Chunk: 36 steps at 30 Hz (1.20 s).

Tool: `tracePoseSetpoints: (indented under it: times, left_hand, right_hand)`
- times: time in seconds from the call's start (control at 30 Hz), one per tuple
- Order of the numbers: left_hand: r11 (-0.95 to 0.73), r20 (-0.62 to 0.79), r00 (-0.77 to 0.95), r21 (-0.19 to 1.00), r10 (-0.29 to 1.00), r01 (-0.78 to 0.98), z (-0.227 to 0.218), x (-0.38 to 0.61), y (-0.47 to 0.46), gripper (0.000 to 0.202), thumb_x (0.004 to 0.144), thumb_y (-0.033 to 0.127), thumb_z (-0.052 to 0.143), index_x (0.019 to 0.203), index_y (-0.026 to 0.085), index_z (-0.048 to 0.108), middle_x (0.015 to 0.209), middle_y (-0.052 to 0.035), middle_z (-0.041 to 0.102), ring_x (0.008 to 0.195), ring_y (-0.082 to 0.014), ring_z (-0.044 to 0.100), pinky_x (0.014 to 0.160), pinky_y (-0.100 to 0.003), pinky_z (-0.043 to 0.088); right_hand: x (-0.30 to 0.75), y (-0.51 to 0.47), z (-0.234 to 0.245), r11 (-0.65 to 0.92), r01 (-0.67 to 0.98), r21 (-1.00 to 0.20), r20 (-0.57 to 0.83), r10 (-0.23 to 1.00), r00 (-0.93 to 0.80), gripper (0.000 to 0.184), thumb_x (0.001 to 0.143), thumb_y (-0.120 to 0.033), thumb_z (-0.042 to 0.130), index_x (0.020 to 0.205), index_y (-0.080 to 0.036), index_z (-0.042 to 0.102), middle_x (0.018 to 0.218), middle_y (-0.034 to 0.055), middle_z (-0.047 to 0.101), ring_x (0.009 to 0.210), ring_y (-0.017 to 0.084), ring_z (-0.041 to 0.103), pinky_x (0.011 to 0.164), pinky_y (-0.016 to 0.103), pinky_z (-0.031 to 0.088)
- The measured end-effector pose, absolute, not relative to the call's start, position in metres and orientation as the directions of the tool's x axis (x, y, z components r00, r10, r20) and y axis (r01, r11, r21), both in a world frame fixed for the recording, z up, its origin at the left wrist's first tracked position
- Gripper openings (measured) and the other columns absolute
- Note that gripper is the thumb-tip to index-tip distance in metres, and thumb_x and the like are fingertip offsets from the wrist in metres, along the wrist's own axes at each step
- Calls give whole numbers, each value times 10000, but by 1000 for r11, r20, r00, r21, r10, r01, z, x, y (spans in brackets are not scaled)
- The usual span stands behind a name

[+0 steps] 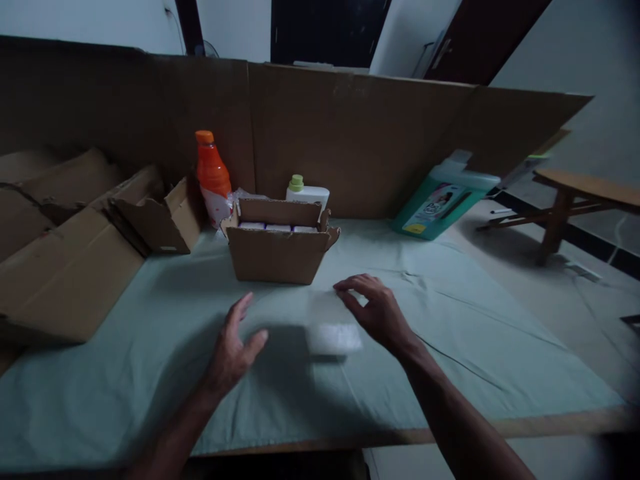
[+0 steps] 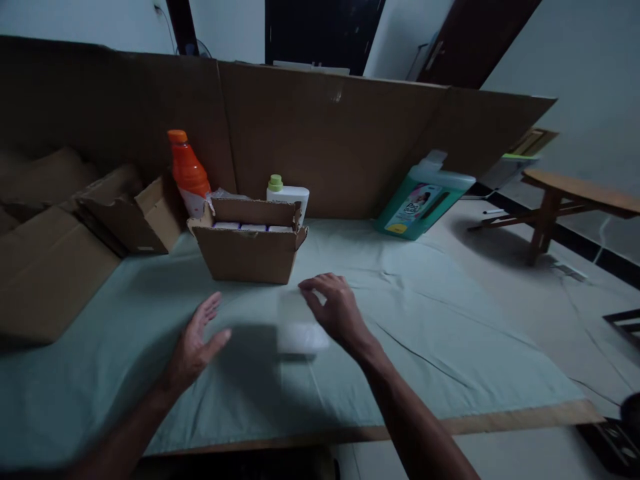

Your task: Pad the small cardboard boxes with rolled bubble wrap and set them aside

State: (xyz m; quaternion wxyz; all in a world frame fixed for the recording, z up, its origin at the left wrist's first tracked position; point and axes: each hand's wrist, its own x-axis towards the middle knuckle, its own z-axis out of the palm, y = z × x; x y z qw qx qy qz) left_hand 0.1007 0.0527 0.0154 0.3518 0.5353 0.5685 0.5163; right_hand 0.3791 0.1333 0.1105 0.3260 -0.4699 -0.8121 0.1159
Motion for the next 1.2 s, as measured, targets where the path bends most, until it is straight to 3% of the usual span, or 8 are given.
tracePoseSetpoints:
  times: [0.13,0.27,0.4,0.47,0.7,0.93,1.03,1.2]
  left_hand:
    - [-214,251,-109,938,962,274,43,117,35,814,763,364,760,1486,220,415,1580,-161,397,1413,-349,446,1167,-506,355]
    - [-253,279,-112,946,954,203,58,114,32,165,797,311,704,909,193,683,1329,-121,646,1260,-288,583,1075,-406,438]
    - [-111,90,-233,991,968,-78,62,107,23,175,768,332,703,821,173,651,929,-40,726,817,-174,645,748,-266,493]
    - [-114,48,-291,970,956,-213,64,107,15,223,738,358,733,804,170,632,740,18,650,680,-129,573,662,-233,453]
    - [-179,14,-388,902,922,-393,86,102,-25,322,635,392,816,771,178,617,755,23,665,725,-147,628,726,-276,508]
    - [-184,-39,-420,860,907,-477,101,96,-55,295,585,357,832,773,186,682,781,3,731,833,-237,707,857,-418,573]
    - [-187,-67,-447,845,892,-501,105,98,-64,301,554,341,855,757,177,705,777,-9,742,791,-230,706,830,-406,592]
    - [-252,-39,-549,860,835,-443,110,85,-75,268,586,344,836,754,166,726,788,-32,746,744,-207,697,754,-361,613]
  right_hand:
    - [322,96,131,754,471,-458,453,653,-607,208,979,-295,537,946,-266,740,887,62,753,865,232,661,828,412,468]
    - [306,88,129,710,326,-624,465,673,-575,246,974,-388,579,1166,-302,705,1020,59,742,1001,240,656,933,431,467]
    - [316,100,101,446,195,-874,301,810,-503,891,748,-580,802,1505,-317,413,1422,125,576,1297,307,545,1031,481,432]
    - [315,101,79,298,154,-942,165,811,-561,995,686,-612,830,1518,-301,381,1422,149,571,1315,319,534,1042,500,413]
    - [292,64,30,64,154,-986,-54,752,-657,751,659,-560,846,1269,-185,617,1109,111,705,1009,249,651,911,423,491]
    - [280,48,41,178,50,-983,100,740,-665,908,639,-491,884,1426,-253,498,1483,127,496,1300,288,486,1034,433,409]
    - [261,44,42,97,-78,-992,122,618,-776,736,610,-470,907,1242,-217,626,1286,63,637,1170,244,552,1028,375,409]
    - [256,32,33,-171,-22,-985,-70,513,-856,489,636,-574,851,792,-154,653,781,-16,644,729,145,566,693,259,448]
